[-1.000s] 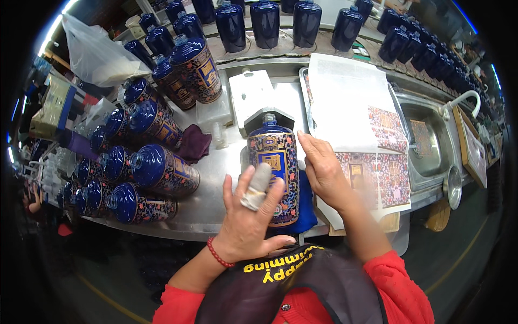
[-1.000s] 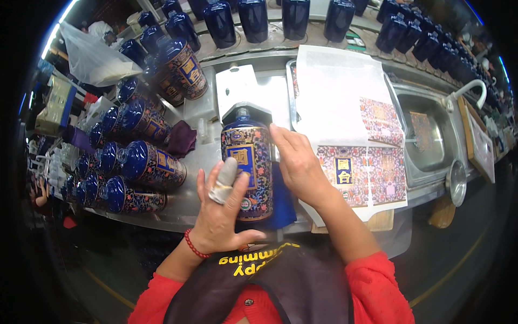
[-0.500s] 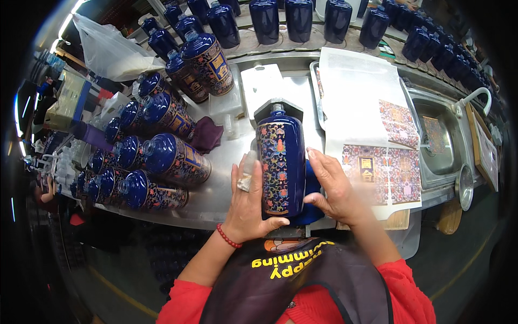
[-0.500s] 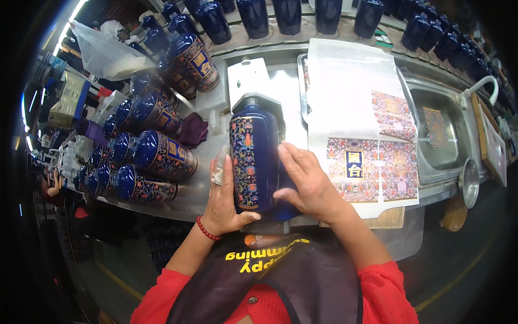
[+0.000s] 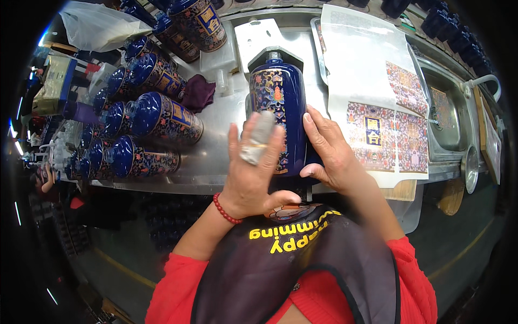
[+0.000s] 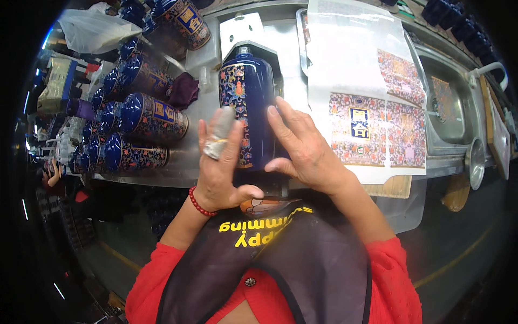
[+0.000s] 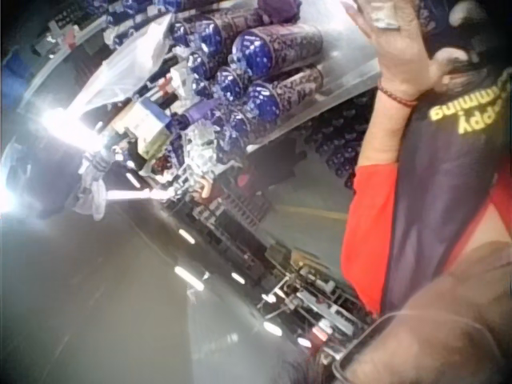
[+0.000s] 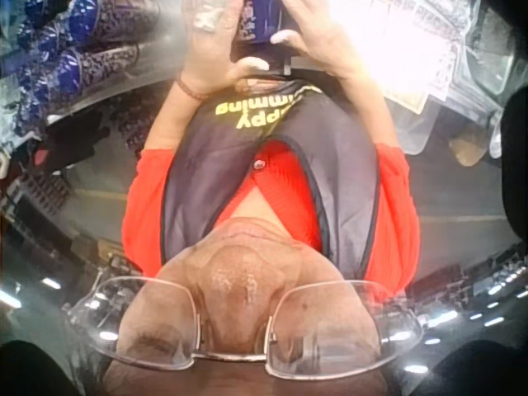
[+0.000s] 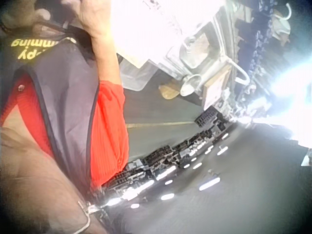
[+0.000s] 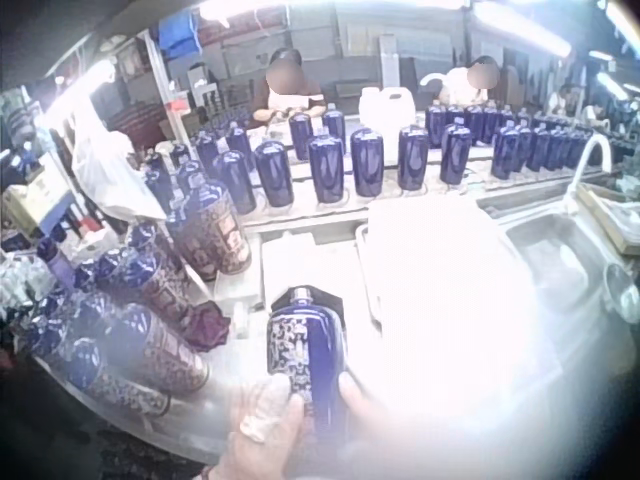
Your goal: The person applies decorative stickers to a blue bottle, using a green squeegee to smooth the surface and remove air bubbles. They rotate the bottle to access different sides and repeat the process with multiple stickers.
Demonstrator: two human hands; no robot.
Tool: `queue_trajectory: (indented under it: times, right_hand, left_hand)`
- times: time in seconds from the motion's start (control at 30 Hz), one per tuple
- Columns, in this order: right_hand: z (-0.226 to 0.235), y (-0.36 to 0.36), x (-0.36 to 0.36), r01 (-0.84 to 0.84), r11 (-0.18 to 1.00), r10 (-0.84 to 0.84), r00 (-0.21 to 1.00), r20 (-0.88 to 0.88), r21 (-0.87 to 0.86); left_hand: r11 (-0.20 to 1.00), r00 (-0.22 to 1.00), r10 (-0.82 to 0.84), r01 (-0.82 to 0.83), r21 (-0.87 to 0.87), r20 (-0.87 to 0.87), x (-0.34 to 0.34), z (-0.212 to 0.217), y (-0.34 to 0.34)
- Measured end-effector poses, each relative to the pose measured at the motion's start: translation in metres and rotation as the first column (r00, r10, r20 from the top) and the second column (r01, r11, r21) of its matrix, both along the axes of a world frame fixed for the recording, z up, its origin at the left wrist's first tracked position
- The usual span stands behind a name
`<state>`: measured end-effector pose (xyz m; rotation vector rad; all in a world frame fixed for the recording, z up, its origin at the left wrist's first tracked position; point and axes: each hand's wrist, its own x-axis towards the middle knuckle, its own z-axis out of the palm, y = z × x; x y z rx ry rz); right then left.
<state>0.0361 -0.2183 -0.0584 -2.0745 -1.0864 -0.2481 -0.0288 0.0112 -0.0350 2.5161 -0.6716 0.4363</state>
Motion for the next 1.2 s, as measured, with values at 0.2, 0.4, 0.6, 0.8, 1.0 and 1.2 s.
queue_trajectory:
  times: [0.2, 0.4, 0.6, 0.8, 1.0, 1.2]
  right_hand:
    - [-0.004, 0.001, 0.0, -0.002, 1.0, 0.002, 1.0, 0.008, 0.016]
    - [-0.005, 0.001, 0.0, 0.008, 1.0, -0.007, 1.0, -0.015, 0.025]
    - [-0.006, 0.001, -0.001, 0.008, 1.0, -0.008, 1.0, -0.017, 0.019]
    - [-0.007, 0.002, -0.001, 0.025, 1.0, -0.025, 0.999, -0.031, 0.014]
    - [-0.007, 0.002, -0.001, 0.027, 0.999, -0.027, 0.999, -0.027, 0.017]
    - [-0.005, 0.002, -0.003, 0.032, 0.999, -0.031, 0.999, -0.036, 0.027]
  left_hand:
    - [0.997, 0.996, 0.056, -0.06, 0.055, 0.065, -0.016, -0.013, 0.001]
    - [0.975, 0.993, -0.008, -0.019, 0.223, 0.122, -0.016, -0.008, -0.003]
    - [0.991, 0.982, 0.004, -0.029, 0.13, 0.19, -0.023, -0.01, -0.004]
    - [0.976, 0.962, 0.084, -0.132, 0.172, 0.26, -0.034, -0.019, 0.0]
    - [0.988, 0.976, 0.01, -0.043, 0.151, 0.217, -0.033, -0.02, 0.001]
    - [0.989, 0.988, 0.125, -0.117, -0.088, 0.093, -0.013, -0.016, 0.006]
